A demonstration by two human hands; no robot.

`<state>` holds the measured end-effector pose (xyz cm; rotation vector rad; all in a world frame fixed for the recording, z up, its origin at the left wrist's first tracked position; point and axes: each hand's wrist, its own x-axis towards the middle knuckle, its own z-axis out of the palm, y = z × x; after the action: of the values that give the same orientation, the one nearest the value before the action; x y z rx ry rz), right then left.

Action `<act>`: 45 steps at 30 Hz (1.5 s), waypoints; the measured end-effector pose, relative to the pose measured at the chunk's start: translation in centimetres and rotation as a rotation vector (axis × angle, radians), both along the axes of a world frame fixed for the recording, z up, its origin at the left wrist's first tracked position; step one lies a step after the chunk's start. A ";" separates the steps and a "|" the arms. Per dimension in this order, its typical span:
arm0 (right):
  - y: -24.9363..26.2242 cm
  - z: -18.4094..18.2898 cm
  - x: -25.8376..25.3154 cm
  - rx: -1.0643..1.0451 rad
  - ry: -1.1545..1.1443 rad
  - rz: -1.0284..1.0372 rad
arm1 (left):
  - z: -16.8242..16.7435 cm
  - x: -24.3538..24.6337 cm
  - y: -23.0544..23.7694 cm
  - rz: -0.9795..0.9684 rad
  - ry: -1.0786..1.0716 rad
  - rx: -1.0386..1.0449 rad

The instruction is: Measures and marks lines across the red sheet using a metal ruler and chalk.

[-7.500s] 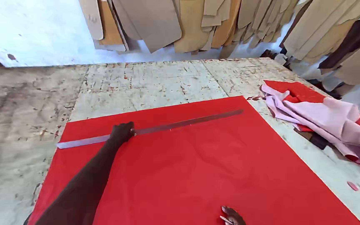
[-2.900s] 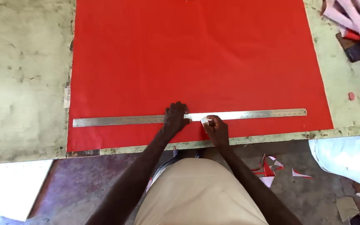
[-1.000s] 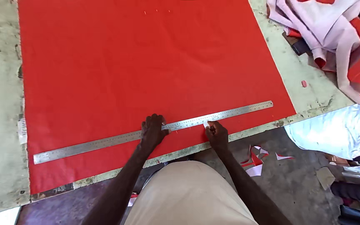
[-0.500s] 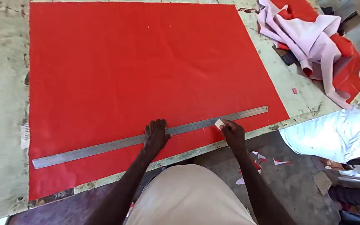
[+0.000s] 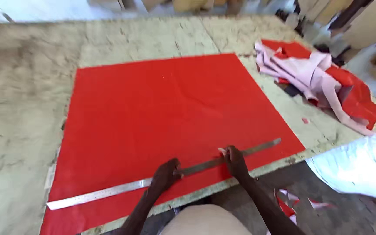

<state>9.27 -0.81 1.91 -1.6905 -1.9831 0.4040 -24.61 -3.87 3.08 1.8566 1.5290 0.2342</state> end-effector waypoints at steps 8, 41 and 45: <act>1.3 4.0 2.1 -0.052 0.153 0.262 | 7.3 -0.5 -1.4 0.103 -0.197 0.031; -3.6 23.4 0.2 0.098 1.122 0.090 | 26.8 17.6 0.2 0.158 -1.149 0.500; -2.4 27.4 -4.1 0.248 1.279 0.311 | 34.5 13.8 6.3 0.137 -1.070 0.677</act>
<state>5.22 -3.18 29.36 -0.5961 -1.1899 0.9812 -10.78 2.42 37.53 1.5732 0.8187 1.6626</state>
